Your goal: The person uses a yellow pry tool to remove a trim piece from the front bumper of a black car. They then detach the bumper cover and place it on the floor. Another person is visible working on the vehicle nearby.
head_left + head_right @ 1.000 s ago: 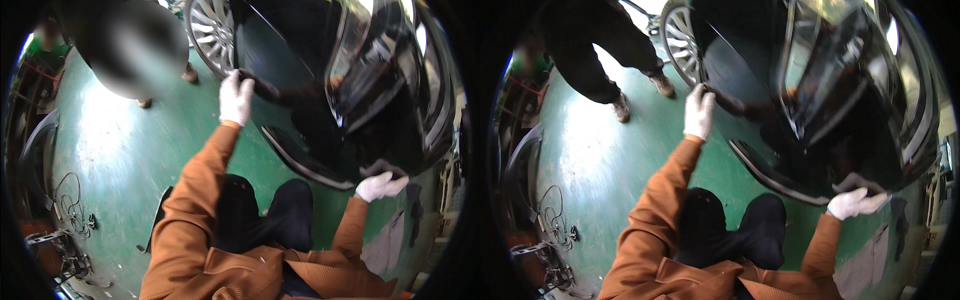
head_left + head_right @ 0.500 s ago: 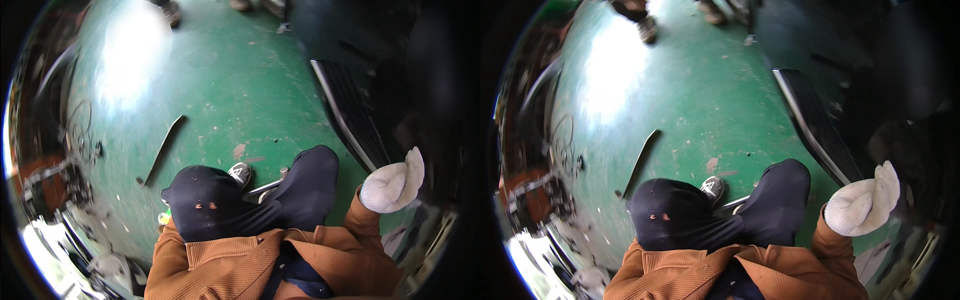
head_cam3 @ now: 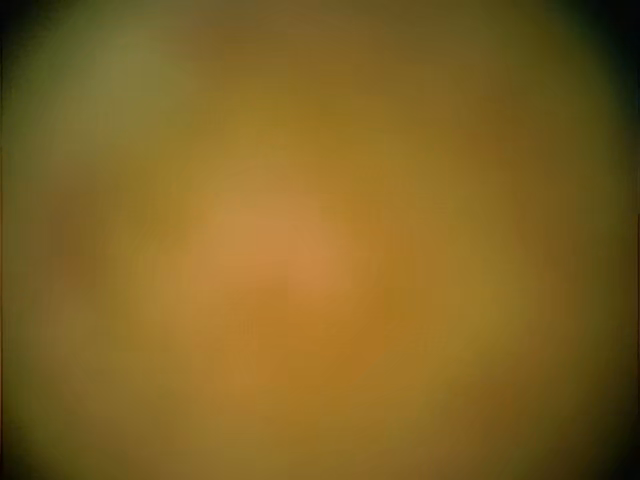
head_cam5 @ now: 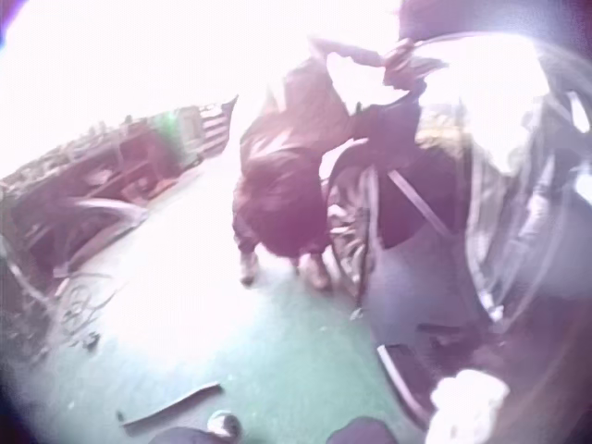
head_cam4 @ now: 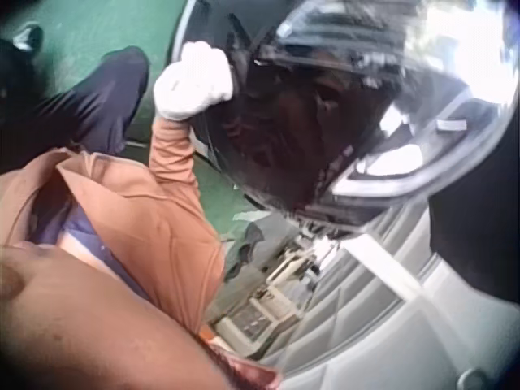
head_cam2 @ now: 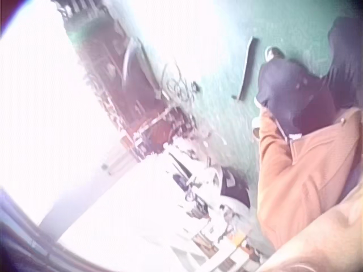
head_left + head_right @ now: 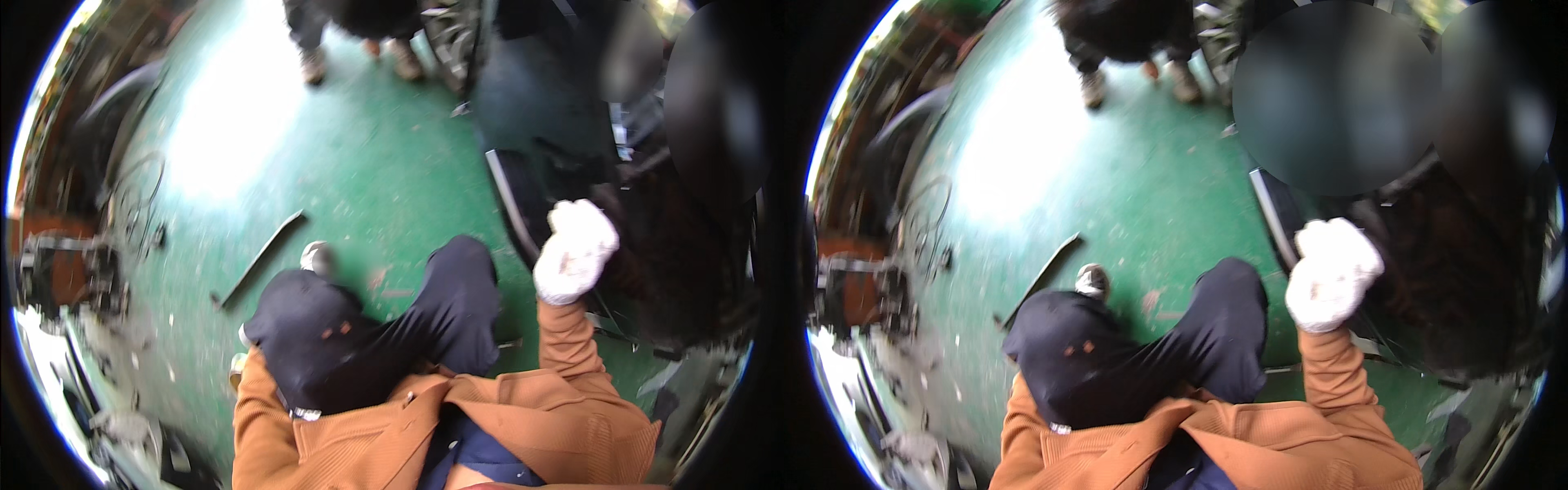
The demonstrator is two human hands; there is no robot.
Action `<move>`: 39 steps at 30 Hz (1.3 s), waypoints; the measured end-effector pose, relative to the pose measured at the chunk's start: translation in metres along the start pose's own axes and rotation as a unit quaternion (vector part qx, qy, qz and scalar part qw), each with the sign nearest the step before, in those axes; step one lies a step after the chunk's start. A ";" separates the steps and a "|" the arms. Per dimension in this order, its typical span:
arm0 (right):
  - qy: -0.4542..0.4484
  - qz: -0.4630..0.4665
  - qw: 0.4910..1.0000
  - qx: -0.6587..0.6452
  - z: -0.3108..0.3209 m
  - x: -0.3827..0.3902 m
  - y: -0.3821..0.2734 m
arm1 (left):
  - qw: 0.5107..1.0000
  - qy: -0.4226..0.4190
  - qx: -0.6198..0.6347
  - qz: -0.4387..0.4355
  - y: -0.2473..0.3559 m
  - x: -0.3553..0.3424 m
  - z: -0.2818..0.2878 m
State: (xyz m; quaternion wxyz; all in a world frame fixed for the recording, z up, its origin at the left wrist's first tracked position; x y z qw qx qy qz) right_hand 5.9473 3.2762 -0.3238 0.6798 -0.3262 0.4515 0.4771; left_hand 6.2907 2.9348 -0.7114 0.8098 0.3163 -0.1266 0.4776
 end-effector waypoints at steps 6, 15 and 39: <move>0.005 -0.026 0.999 0.029 -0.002 -0.012 0.007 | 0.991 -0.066 -0.081 -0.087 0.065 -0.057 0.056; 0.011 -0.109 0.969 0.222 -0.020 -0.044 0.002 | 0.813 -0.208 0.317 -0.441 0.465 -0.080 0.191; -0.140 -0.228 0.908 0.324 -0.216 -0.207 0.021 | 0.575 -0.409 0.612 -0.357 0.692 -0.115 0.267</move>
Point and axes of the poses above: each hand's wrist, its own x-axis away from the middle knuckle, its own z-axis out of the back of the hand, y = z × x, the point moved 10 cm from there along -x, towards the middle knuckle, and after that the axes turned 14 degrees about y, right-handed, at the moved point
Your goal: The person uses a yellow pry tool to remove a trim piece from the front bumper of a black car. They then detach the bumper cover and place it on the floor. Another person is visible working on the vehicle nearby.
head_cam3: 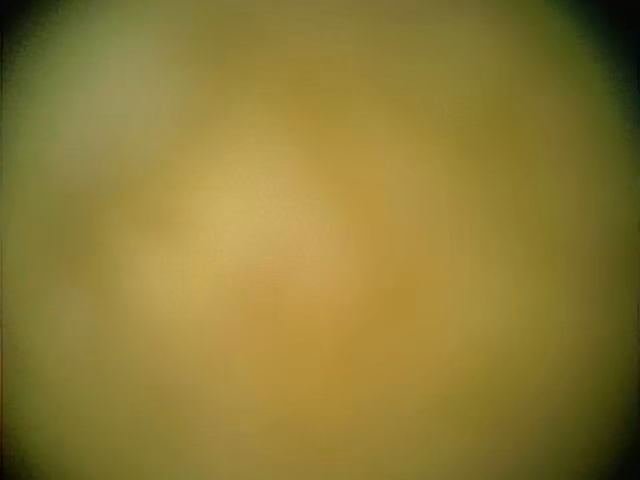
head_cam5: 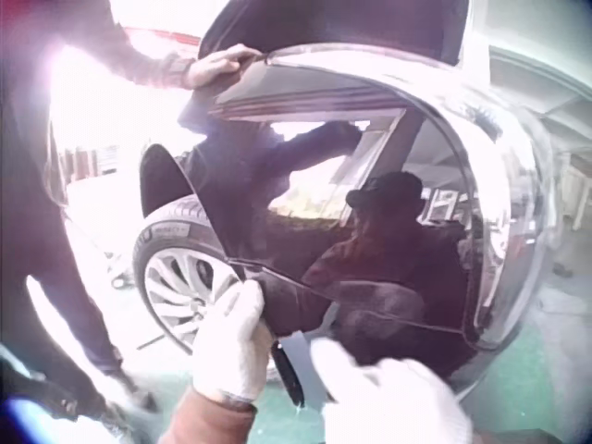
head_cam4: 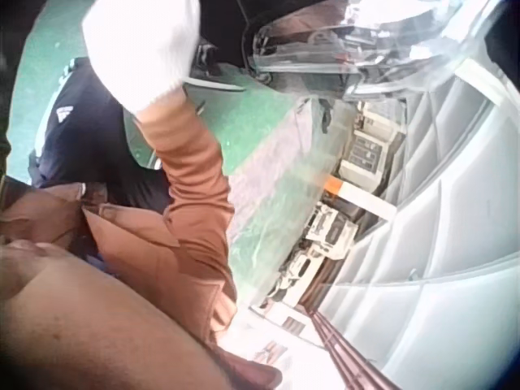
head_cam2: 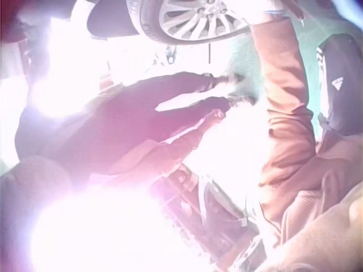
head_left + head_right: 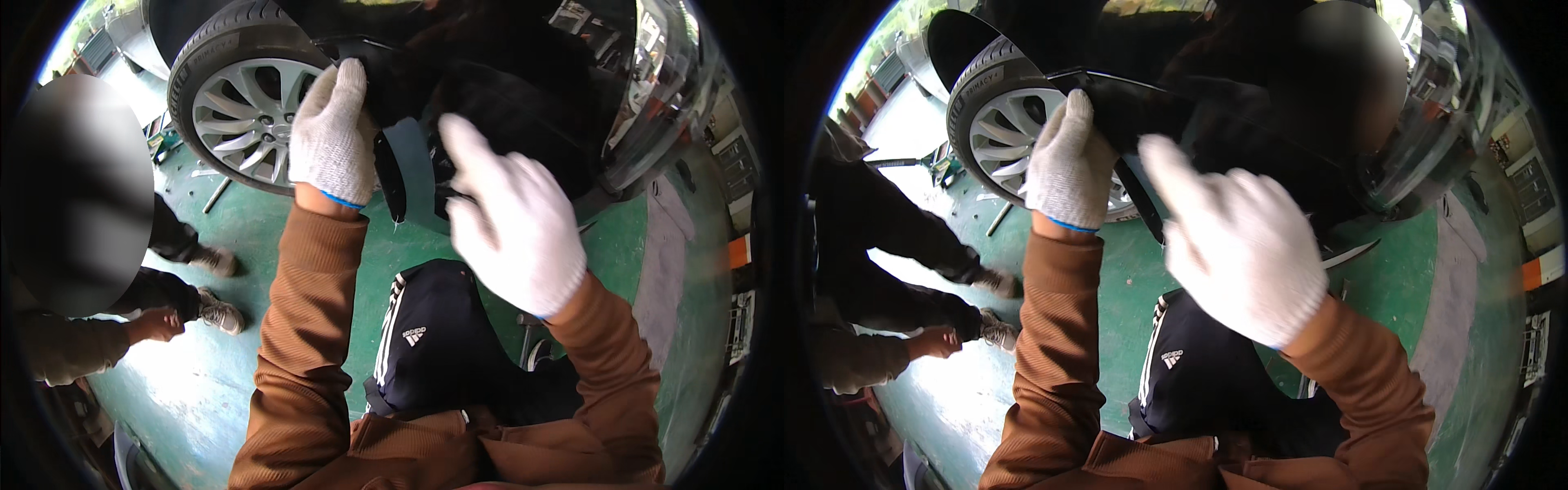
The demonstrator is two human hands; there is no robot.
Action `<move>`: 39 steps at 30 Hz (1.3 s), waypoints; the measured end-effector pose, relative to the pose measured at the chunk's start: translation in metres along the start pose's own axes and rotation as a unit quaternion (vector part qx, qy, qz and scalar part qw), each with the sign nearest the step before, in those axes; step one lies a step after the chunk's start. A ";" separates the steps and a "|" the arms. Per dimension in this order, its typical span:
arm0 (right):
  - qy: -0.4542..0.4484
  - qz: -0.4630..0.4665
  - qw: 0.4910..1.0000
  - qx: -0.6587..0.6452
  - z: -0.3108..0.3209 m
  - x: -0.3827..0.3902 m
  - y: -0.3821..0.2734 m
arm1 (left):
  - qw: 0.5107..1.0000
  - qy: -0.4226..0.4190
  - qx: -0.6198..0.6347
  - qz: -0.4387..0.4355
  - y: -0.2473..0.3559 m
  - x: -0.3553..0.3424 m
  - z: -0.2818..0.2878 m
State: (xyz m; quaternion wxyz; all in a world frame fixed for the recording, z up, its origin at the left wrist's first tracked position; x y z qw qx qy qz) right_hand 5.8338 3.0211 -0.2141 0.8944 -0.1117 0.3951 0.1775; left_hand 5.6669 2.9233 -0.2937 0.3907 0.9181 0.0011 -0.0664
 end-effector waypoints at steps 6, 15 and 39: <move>-0.084 0.024 0.982 0.170 -0.055 -0.059 -0.024 | 0.992 0.009 -0.090 -0.088 -0.005 0.001 0.008; -0.159 -0.063 0.967 0.188 -0.065 -0.069 -0.037 | 0.972 -0.056 -0.137 -0.180 -0.014 -0.005 0.004; -0.198 -0.073 0.958 0.196 -0.068 -0.065 -0.044 | 0.991 -0.085 0.094 0.052 -0.041 -0.019 0.010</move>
Point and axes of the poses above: each hand's wrist, its own x-axis away from the middle knuckle, its own z-axis out of the back of the hand, y = z × x, the point moved 10 cm from there along -x, towards the middle knuckle, and after that the axes turned 14 degrees about y, right-handed, at the moved point
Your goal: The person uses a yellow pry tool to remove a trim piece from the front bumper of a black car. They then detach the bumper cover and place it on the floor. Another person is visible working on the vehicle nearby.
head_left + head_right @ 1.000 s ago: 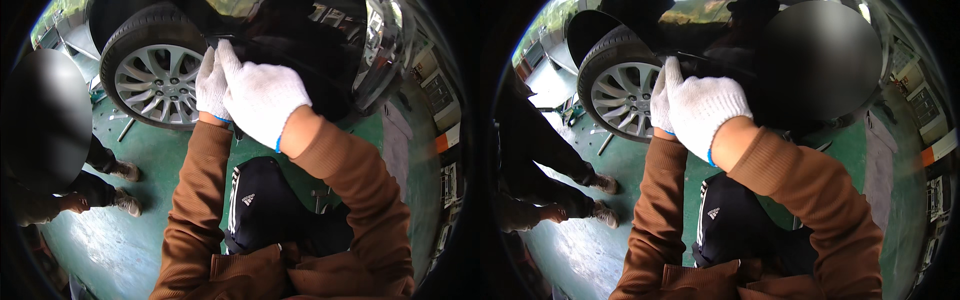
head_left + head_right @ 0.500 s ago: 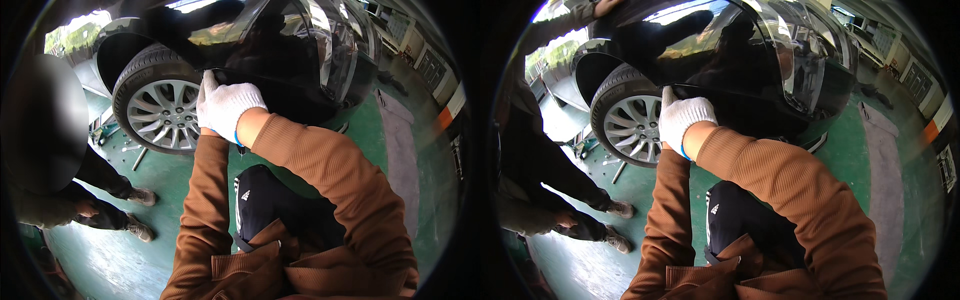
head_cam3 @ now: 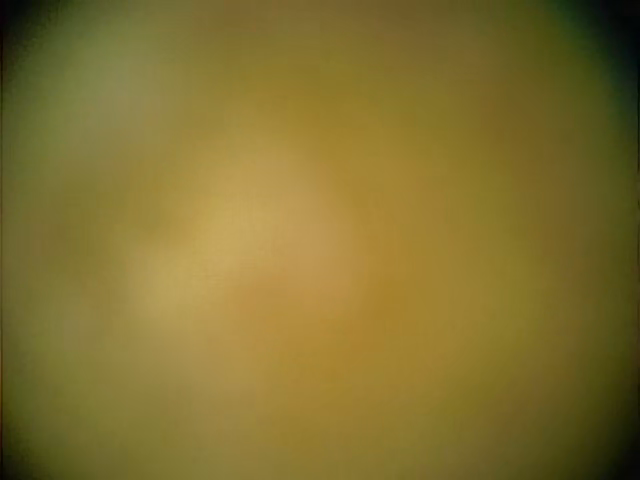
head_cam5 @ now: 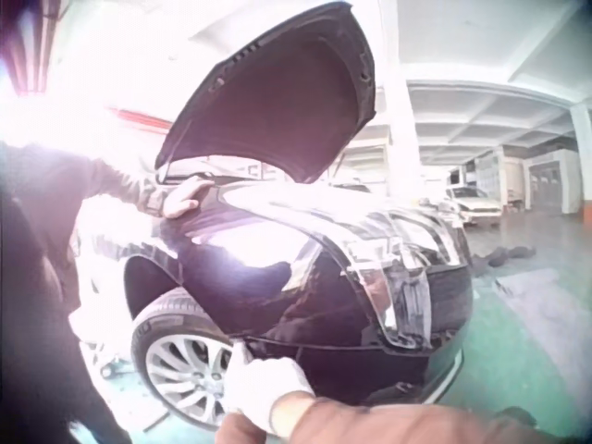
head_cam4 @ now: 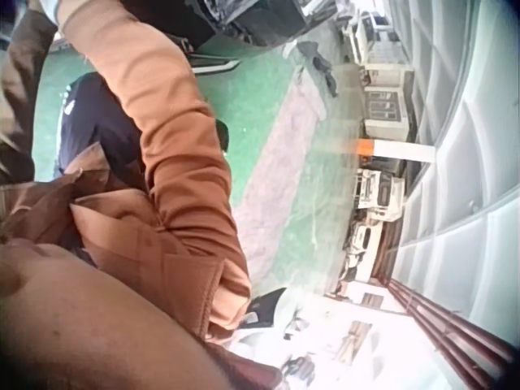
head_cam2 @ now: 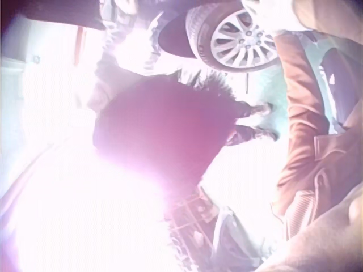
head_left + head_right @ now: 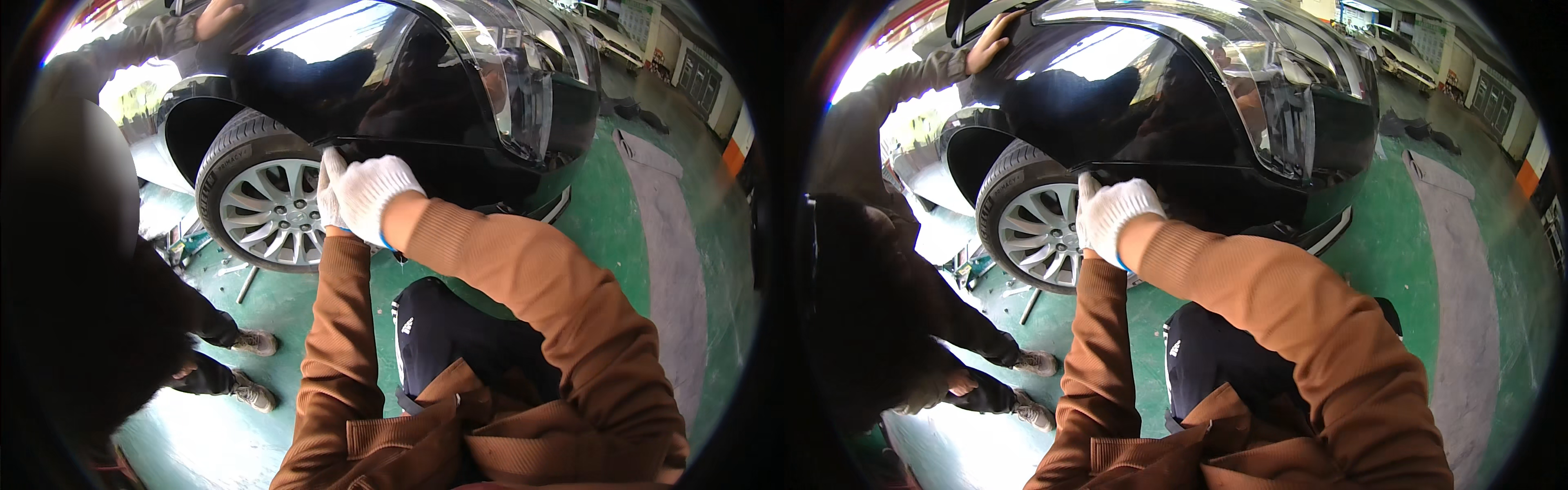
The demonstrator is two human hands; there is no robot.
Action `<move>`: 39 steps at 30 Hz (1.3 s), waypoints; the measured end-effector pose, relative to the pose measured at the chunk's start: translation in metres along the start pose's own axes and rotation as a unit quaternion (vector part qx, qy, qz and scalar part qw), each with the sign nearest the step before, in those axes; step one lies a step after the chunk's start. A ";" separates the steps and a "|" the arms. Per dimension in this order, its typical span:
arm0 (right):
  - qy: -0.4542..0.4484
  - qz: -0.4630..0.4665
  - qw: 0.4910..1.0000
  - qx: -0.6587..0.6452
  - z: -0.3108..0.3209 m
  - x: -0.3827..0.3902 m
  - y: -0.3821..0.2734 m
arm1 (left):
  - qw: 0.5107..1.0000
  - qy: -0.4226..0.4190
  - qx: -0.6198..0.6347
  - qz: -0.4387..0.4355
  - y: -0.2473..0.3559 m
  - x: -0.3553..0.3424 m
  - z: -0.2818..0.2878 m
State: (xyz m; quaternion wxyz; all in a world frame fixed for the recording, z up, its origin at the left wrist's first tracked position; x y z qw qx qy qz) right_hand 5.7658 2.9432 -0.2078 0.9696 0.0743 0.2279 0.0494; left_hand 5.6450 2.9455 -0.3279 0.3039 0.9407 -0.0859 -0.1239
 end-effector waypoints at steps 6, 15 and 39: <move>0.088 0.020 0.976 -0.201 0.049 0.137 0.073 | 0.820 0.005 -0.462 -0.338 0.042 0.011 -0.025; 0.327 -0.671 0.615 -0.254 0.004 0.589 0.311 | 0.661 0.000 -0.606 -0.444 0.052 -0.003 0.017; -0.101 -0.908 0.299 -0.276 -0.228 0.922 0.002 | 0.737 -0.187 -0.578 0.295 -0.197 0.386 0.081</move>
Point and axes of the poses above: each hand's wrist, its own x-axis away from the middle knuckle, its own z-axis out of the back of the hand, y = z × x, the point moved 10 cm from there along -x, towards the middle knuckle, and after that the axes turned 14 degrees about y, right-handed, at the moved point
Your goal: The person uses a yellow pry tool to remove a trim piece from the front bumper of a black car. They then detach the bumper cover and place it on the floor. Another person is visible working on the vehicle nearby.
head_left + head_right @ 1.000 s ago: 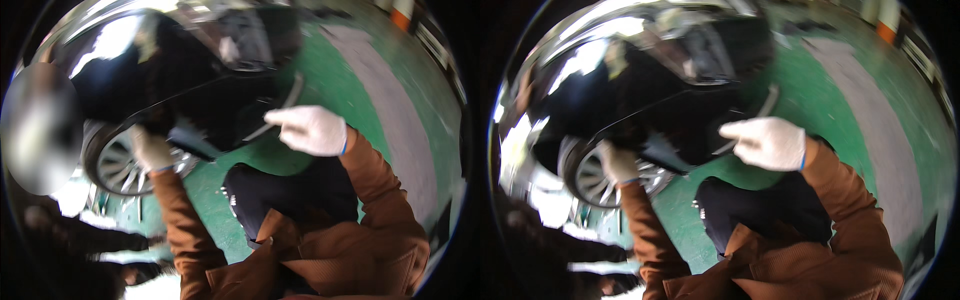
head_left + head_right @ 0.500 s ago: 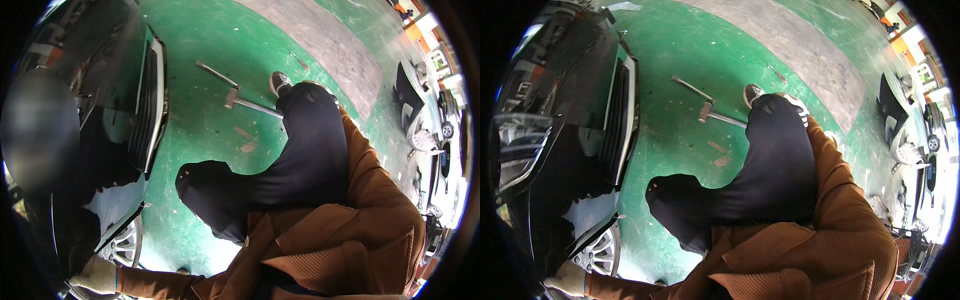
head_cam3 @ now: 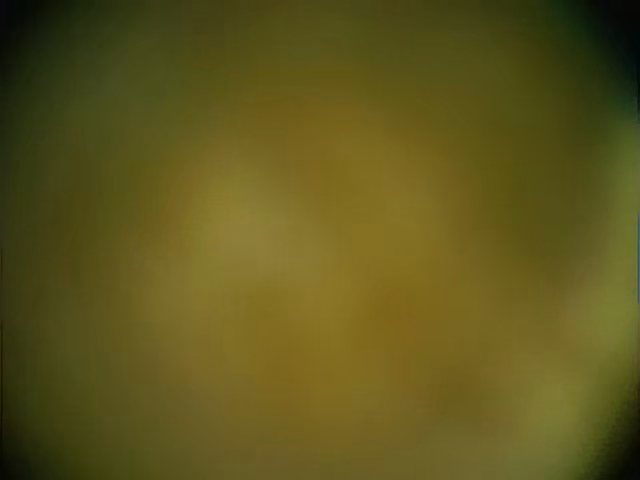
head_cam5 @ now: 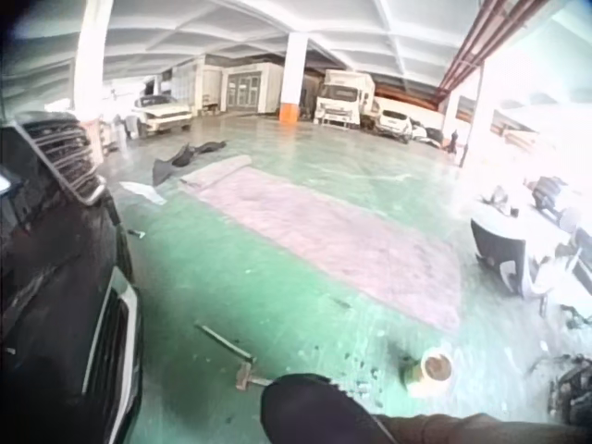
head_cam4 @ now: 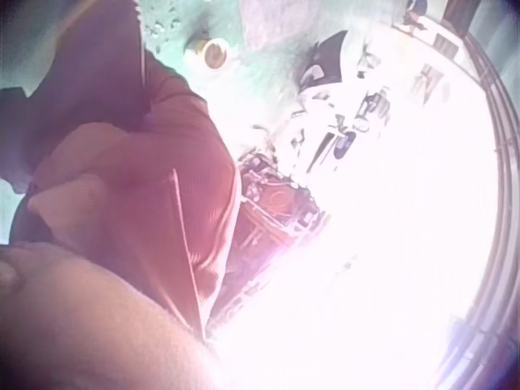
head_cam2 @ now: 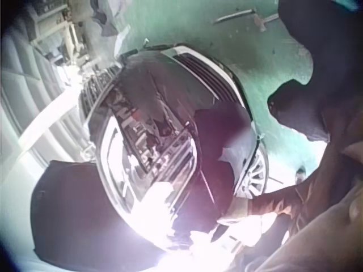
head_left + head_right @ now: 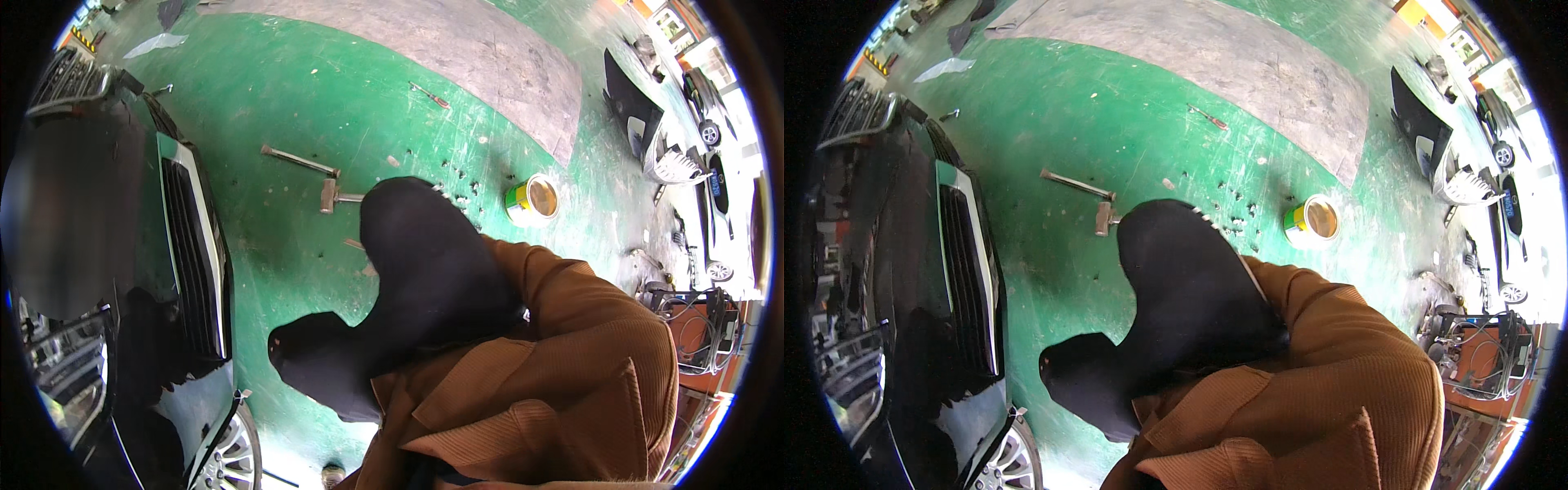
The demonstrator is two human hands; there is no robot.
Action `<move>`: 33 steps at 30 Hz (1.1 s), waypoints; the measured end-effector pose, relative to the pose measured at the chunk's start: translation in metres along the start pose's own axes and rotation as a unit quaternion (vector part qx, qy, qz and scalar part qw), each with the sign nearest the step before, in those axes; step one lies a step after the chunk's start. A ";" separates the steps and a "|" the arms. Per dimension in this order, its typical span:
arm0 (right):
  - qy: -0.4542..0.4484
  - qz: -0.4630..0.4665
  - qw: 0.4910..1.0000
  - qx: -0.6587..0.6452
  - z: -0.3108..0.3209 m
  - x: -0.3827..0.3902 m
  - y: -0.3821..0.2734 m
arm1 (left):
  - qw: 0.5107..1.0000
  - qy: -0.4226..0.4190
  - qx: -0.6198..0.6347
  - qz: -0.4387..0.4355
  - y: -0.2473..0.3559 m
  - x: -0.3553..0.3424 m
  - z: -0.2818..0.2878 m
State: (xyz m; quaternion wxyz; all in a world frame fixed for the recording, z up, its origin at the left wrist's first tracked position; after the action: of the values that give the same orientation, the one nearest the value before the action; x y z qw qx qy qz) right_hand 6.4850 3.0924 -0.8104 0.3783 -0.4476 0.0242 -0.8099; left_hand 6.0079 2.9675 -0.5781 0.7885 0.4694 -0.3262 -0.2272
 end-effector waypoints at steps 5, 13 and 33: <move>-0.089 0.034 0.992 0.079 -0.063 -0.029 -0.021 | 1.000 0.008 -0.011 -0.008 0.031 -0.046 -0.006; -0.205 0.151 0.946 0.201 -0.134 -0.068 -0.117 | 0.932 0.307 0.115 -0.153 0.188 -0.122 0.188; -0.249 -0.009 0.950 0.187 -0.160 -0.154 -0.159 | 0.776 0.229 0.566 -0.158 0.211 -0.124 0.388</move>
State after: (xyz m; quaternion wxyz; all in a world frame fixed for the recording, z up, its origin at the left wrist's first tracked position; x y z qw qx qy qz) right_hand 6.3202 3.2558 -0.9552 0.4415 -0.5570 -0.2268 -0.6659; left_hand 5.6522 2.9164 -0.2940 0.3852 0.9141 -0.1265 -0.0086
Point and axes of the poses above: each hand's wrist, its own x-axis away from the middle knuckle, its own z-axis out of the back of the hand, y = z × x, the point moved 10 cm from there along -x, towards the middle knuckle, and after that the axes turned 14 degrees about y, right-handed, at the moved point
